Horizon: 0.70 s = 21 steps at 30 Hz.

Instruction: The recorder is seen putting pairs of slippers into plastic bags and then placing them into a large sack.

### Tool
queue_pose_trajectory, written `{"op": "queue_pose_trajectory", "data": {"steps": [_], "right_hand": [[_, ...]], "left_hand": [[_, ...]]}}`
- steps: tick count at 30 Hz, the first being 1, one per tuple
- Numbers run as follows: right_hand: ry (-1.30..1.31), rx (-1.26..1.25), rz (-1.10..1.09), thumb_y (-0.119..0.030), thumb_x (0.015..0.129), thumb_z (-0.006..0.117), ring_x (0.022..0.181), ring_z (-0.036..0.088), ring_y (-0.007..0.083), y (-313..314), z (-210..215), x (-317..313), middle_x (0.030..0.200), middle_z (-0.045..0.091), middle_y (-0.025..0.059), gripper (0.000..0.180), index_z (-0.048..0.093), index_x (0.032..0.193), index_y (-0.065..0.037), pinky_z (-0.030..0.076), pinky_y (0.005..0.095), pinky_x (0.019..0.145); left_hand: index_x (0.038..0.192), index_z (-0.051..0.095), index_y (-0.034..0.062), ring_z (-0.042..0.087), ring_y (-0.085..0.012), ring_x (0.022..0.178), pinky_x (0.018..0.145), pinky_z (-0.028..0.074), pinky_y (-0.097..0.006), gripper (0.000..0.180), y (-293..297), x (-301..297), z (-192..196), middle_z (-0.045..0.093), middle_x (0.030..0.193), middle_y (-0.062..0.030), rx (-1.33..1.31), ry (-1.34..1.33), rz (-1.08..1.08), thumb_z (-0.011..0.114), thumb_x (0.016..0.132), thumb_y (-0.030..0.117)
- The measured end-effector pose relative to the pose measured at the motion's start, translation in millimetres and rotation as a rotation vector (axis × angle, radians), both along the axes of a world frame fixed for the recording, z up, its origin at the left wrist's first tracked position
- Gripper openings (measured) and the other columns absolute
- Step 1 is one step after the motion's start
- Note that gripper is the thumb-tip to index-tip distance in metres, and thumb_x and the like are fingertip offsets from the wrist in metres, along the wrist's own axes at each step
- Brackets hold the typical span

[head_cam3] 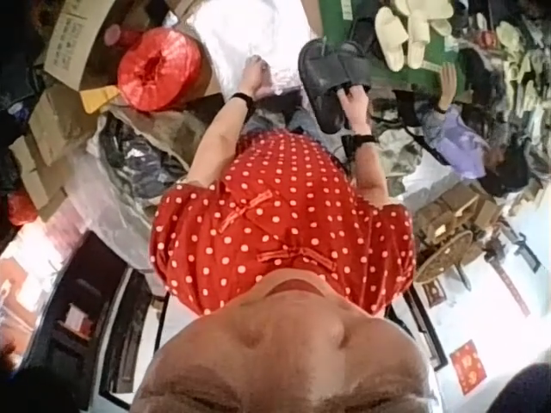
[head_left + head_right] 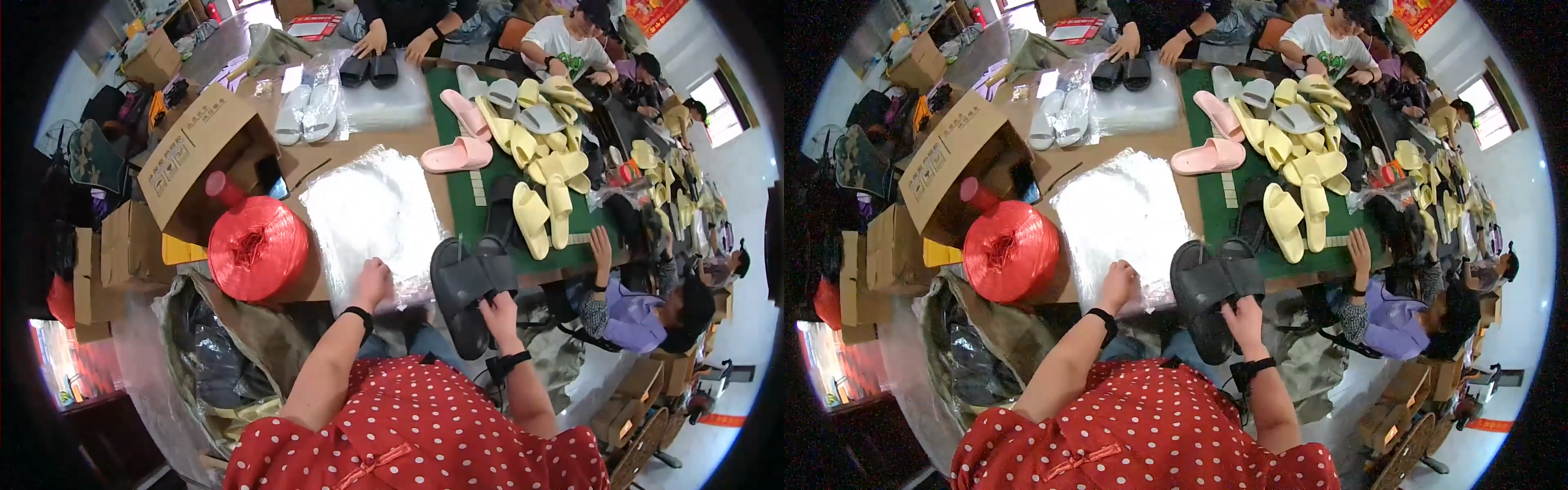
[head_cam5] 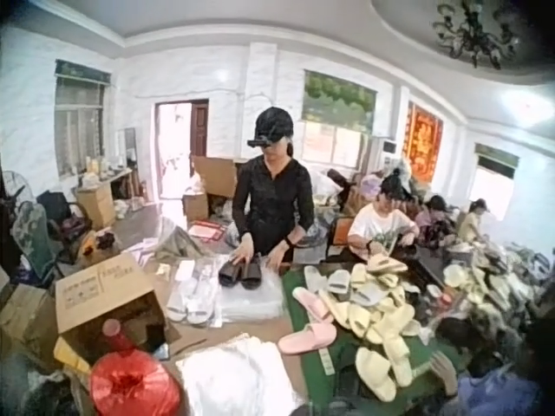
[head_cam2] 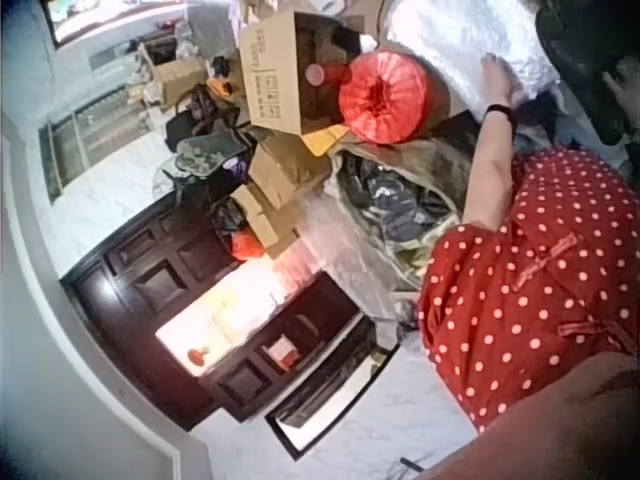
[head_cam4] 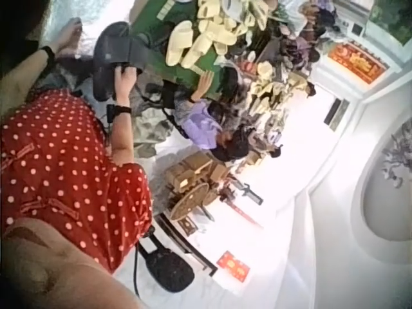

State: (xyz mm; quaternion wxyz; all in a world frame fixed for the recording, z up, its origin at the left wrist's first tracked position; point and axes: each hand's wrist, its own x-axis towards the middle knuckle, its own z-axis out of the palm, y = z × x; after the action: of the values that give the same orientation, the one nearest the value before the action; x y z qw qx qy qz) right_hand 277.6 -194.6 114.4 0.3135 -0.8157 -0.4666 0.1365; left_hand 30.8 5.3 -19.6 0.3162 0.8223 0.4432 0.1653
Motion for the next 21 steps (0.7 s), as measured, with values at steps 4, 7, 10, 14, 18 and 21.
{"op": "queue_pose_trajectory", "data": {"steps": [4, 7, 10, 14, 18, 21], "right_hand": [[-0.121, -0.042, 0.256, -0.023, 0.076, 0.070, 0.070, 0.054, 0.0373, 12.6, -3.1, -8.8, 0.071, 0.052, 0.0174, 0.031, 0.053, 0.065, 0.000, 0.043, 0.0455, 0.061], [-0.135, -0.150, 0.433, -0.028, 0.081, 0.065, 0.077, 0.056, 0.0366, 28.8, -2.9, -24.4, 0.078, 0.054, 0.0179, 0.033, 0.055, 0.069, 0.000, 0.046, 0.0451, 0.066], [-0.173, -0.150, 0.453, -0.028, 0.082, 0.064, 0.078, 0.056, 0.0367, 47.1, -14.4, -27.3, 0.080, 0.055, 0.0181, 0.033, 0.055, 0.071, 0.001, 0.047, 0.0452, 0.068], [-0.140, -0.149, 0.475, -0.029, 0.084, 0.062, 0.079, 0.057, 0.0371, 70.9, -21.6, -30.0, 0.080, 0.056, 0.0182, 0.032, 0.055, 0.073, 0.001, 0.047, 0.0458, 0.069], [-0.126, -0.130, 0.515, -0.027, 0.084, 0.062, 0.080, 0.057, 0.0376, 97.8, -29.3, -33.6, 0.081, 0.056, 0.0183, 0.030, 0.056, 0.075, 0.001, 0.047, 0.0459, 0.069], [-0.125, -0.025, 0.499, -0.023, 0.082, 0.065, 0.080, 0.057, 0.0382, 118.6, -43.3, -38.7, 0.080, 0.055, 0.0185, 0.026, 0.055, 0.075, 0.000, 0.047, 0.0463, 0.068]], "left_hand": [[0.088, 0.069, 0.0021, 0.058, -0.0306, 0.090, 0.080, 0.050, -0.040, 0.013, 9.4, 0.8, 9.6, 0.060, 0.098, -0.0137, -0.058, -0.077, 0.080, 0.065, 0.082, 0.013], [0.094, 0.070, 0.0013, 0.062, -0.0259, 0.085, 0.071, 0.053, -0.033, 0.018, 14.0, 2.7, 26.6, 0.061, 0.097, -0.0133, -0.203, -0.304, 0.224, 0.062, 0.088, 0.016], [0.093, 0.070, 0.0020, 0.062, -0.0250, 0.084, 0.070, 0.054, -0.032, 0.016, 17.8, 3.5, 46.7, 0.061, 0.096, -0.0123, -0.173, -0.330, 0.179, 0.063, 0.088, 0.015], [0.087, 0.069, 0.0064, 0.058, -0.0299, 0.094, 0.082, 0.048, -0.038, 0.011, 6.6, 8.6, 77.1, 0.064, 0.094, -0.0080, 0.045, -0.377, 0.079, 0.064, 0.082, 0.015], [0.085, 0.067, 0.0056, 0.057, -0.0298, 0.097, 0.085, 0.047, -0.039, 0.008, -3.2, 18.8, 107.6, 0.066, 0.099, -0.0083, 0.111, -0.425, -0.019, 0.063, 0.081, 0.010], [0.086, 0.067, 0.0054, 0.057, -0.0292, 0.098, 0.087, 0.046, -0.039, 0.007, -12.2, 26.4, 127.2, 0.066, 0.100, -0.0088, 0.106, -0.476, -0.041, 0.062, 0.082, 0.009]]}}
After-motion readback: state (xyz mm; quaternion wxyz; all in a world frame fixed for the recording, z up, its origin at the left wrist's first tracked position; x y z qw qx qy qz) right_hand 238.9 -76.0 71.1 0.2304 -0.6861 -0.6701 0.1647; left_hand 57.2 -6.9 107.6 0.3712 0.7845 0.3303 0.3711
